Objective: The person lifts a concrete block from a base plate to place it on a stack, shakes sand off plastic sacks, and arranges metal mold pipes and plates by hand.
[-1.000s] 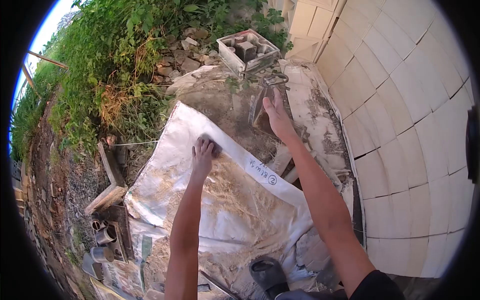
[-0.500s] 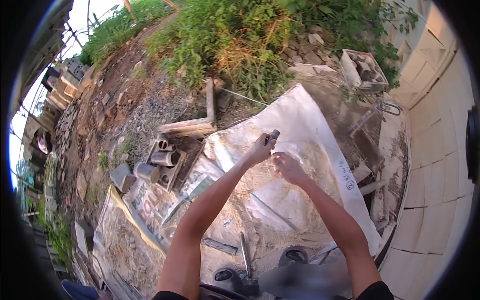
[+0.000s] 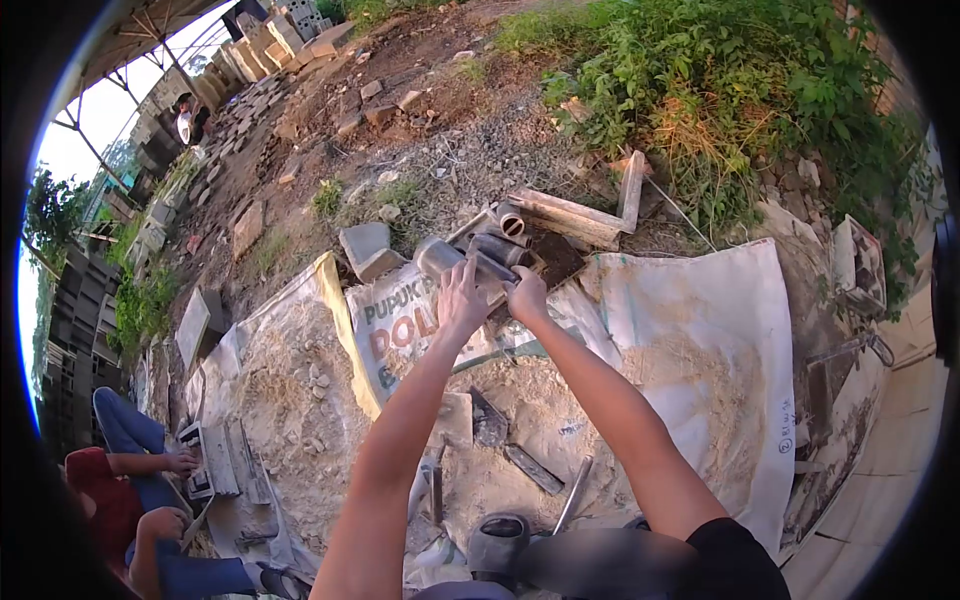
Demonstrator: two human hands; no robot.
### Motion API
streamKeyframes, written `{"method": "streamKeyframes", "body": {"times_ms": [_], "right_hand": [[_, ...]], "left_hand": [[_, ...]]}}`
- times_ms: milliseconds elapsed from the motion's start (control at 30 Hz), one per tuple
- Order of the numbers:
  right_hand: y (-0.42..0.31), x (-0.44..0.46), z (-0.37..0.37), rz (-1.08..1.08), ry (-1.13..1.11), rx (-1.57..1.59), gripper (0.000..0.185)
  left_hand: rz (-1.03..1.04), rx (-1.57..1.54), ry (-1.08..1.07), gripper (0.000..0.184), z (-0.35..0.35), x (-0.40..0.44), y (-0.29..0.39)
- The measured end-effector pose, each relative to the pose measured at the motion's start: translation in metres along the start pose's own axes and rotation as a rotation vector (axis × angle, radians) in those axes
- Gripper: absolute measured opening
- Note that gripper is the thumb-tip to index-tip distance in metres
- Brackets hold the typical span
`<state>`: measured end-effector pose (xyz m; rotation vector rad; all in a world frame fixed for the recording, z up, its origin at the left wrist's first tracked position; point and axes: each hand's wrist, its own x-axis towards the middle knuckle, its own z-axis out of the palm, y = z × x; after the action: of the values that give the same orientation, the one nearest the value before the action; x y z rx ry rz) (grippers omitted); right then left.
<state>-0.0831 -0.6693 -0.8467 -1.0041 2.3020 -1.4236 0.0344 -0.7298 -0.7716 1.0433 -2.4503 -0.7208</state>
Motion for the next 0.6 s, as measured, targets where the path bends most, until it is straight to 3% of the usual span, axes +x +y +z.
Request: {"method": "streamKeyframes", "body": {"times_ms": [33,167,267,300,400,500,600], "right_hand": [[0.005,0.0,0.009,-0.13,0.2,-0.031,0.026],[0.007,-0.013,0.014,-0.151,0.217,0.088,0.034],[0.009,-0.024,-0.009,-0.199,0.297,0.125,0.031],[0.015,-0.029,-0.024,-0.212,0.182,0.202,0.033],[0.024,-0.056,-0.102,-0.163,0.17,0.219,0.023],[0.073,-0.088,-0.191,-0.111,0.356,0.054,0.02],[0.125,-0.139,-0.309,-0.025,0.608,-0.243,0.019]], "left_hand": [[0.198,0.273,0.004,0.053,-0.001,-0.002,-0.004],[0.394,0.605,-0.24,0.055,0.018,-0.006,-0.026],[0.403,0.566,-0.166,0.054,0.027,-0.009,-0.022],[0.438,0.596,-0.113,0.048,0.035,-0.008,-0.022],[0.614,0.476,0.018,0.036,0.058,-0.012,0.004],[0.894,0.28,-0.061,0.036,0.092,-0.02,0.067],[0.834,0.095,-0.283,0.035,0.147,-0.043,0.133]]}}
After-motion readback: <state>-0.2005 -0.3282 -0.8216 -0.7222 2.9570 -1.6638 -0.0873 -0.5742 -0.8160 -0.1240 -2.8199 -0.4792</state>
